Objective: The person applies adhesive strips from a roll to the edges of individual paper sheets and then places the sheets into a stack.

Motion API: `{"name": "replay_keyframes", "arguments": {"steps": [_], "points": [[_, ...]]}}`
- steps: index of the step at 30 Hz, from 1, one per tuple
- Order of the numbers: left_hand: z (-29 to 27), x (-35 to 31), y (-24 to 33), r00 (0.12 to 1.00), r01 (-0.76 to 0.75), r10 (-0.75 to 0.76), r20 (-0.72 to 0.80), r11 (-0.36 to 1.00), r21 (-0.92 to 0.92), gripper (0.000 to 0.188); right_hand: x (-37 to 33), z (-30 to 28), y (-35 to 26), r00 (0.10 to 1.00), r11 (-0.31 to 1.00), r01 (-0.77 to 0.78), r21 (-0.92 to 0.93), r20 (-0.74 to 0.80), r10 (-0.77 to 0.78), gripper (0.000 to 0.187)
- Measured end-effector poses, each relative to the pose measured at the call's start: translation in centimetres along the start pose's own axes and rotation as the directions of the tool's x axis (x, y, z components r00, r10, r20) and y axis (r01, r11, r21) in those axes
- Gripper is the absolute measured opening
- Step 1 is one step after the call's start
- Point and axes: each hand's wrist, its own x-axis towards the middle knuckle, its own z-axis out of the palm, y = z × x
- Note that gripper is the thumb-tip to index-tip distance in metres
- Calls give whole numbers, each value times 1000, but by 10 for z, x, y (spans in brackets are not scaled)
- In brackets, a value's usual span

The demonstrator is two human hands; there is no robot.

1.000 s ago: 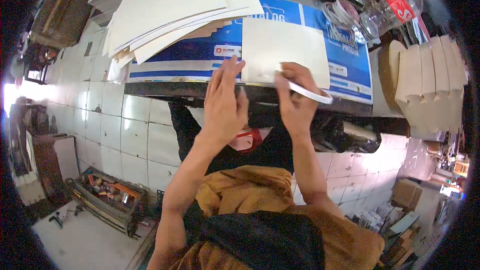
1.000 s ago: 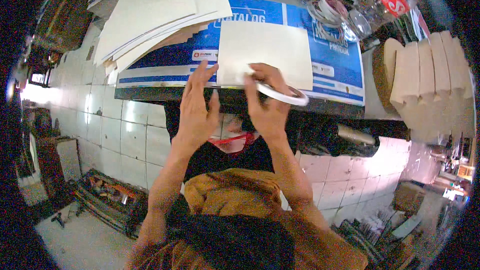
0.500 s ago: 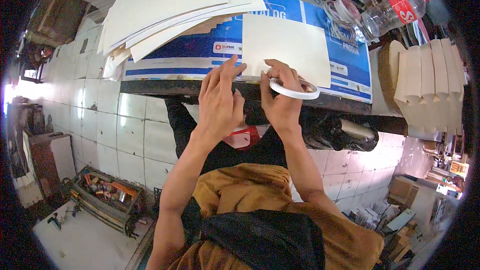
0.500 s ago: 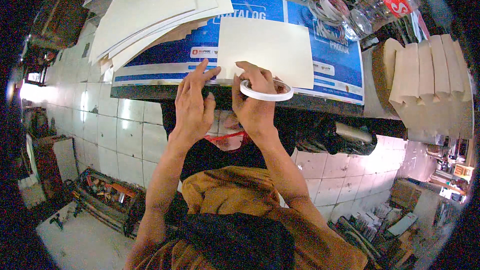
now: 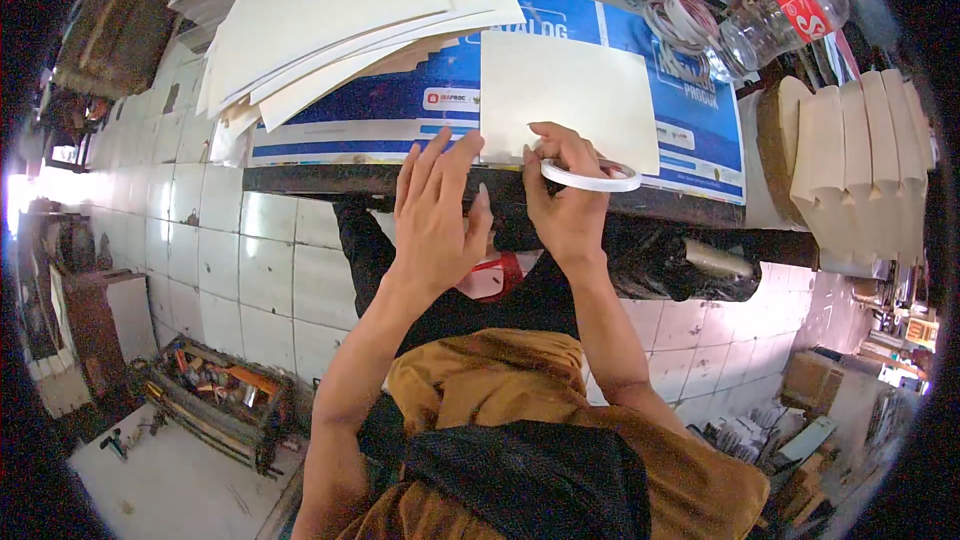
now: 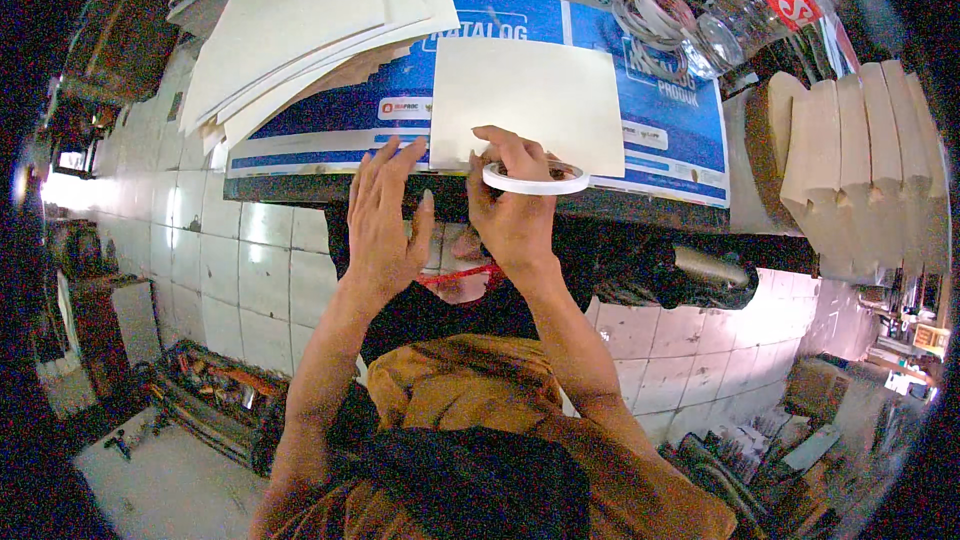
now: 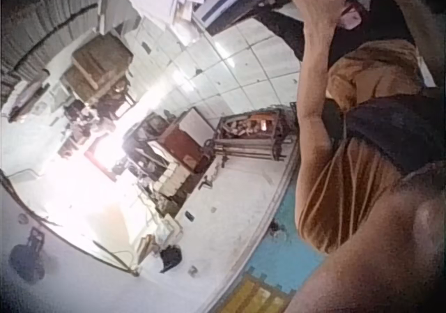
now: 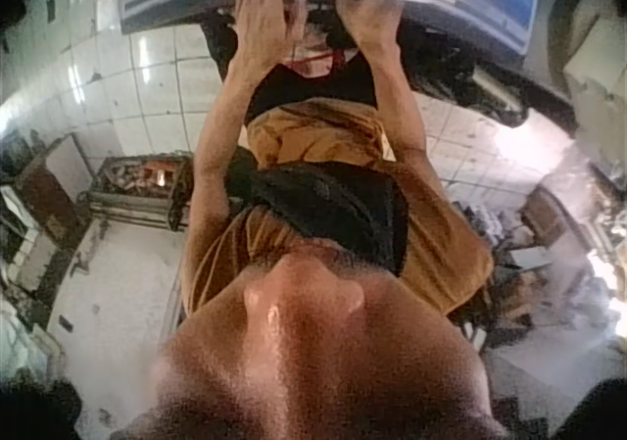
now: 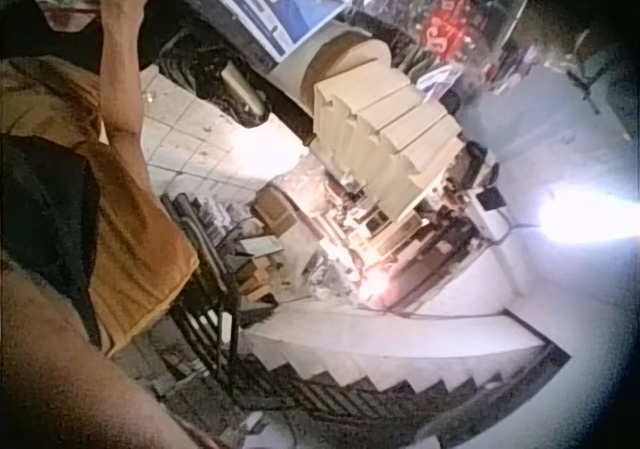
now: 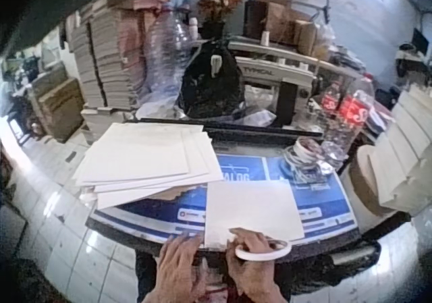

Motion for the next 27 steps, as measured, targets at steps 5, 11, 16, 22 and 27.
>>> {"name": "replay_keyframes", "arguments": {"steps": [5, 11, 16, 22, 27], "points": [[5, -8, 3, 998, -20, 12, 65, 992, 126, 51, -1, -3, 0, 999, 999, -34, 32, 14, 33, 36], [6, -6, 6, 999, -1, -6, 47, 988, 157, 46, 8, -45, 4, 978, 983, -31, -180, -211, -8, 24], [5, -6, 6, 998, 10, -20, 61, 989, 146, 43, 5, -97, 47, 938, 973, -208, 104, -261, 229, 23], [5, -3, 8, 997, -1, -9, 76, 991, 133, 42, -4, -109, 82, 957, 940, -120, -319, -290, 24, 24], [5, -4, 8, 996, 2, -14, 83, 990, 142, 42, -4, -101, 72, 966, 849, -123, -513, -257, -16, 12]]}}
